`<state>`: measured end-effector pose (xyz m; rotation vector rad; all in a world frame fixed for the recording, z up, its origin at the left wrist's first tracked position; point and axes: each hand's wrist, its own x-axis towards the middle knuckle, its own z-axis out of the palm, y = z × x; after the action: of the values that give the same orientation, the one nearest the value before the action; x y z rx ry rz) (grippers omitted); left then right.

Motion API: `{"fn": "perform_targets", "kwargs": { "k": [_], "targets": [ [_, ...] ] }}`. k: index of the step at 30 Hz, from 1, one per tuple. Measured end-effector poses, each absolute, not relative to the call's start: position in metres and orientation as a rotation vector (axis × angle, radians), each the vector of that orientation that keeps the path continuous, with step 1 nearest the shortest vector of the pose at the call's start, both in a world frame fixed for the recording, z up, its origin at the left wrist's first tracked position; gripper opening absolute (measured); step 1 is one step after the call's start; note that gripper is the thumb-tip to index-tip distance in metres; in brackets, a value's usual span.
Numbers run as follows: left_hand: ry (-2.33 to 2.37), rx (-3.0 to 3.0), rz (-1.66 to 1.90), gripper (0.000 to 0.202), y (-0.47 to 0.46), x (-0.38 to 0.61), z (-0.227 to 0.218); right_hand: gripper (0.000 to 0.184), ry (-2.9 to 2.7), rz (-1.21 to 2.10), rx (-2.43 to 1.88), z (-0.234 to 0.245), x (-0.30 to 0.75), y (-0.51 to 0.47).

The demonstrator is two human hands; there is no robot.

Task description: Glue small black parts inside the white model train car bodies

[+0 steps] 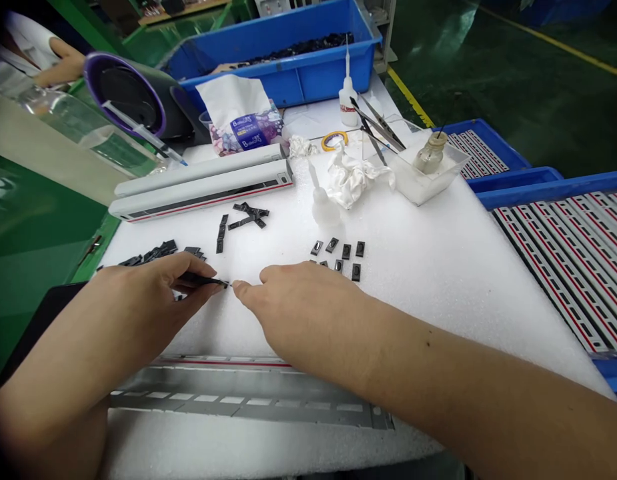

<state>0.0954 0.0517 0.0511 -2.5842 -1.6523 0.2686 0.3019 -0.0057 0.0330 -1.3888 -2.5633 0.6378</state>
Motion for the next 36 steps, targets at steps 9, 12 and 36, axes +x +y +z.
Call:
{"fn": "perform_targets", "kwargs": {
  "k": [9, 12, 36],
  "targets": [
    [-1.838, -2.619, 0.244, 0.014, 0.056, 0.097, 0.053, 0.053, -2.576, 0.587, -1.374, 0.03, 0.302, -0.007],
    [-1.914, -2.642, 0.188, 0.015, 0.057, 0.096, 0.054, 0.054, -2.607, 0.588, -1.387, 0.03, 0.302, -0.007],
    [-1.792, -2.67, 0.04, 0.015, 0.055, 0.086, 0.047, 0.054, -2.438, 0.79, -1.368, 0.032, 0.307, -0.004]
  ]
}}
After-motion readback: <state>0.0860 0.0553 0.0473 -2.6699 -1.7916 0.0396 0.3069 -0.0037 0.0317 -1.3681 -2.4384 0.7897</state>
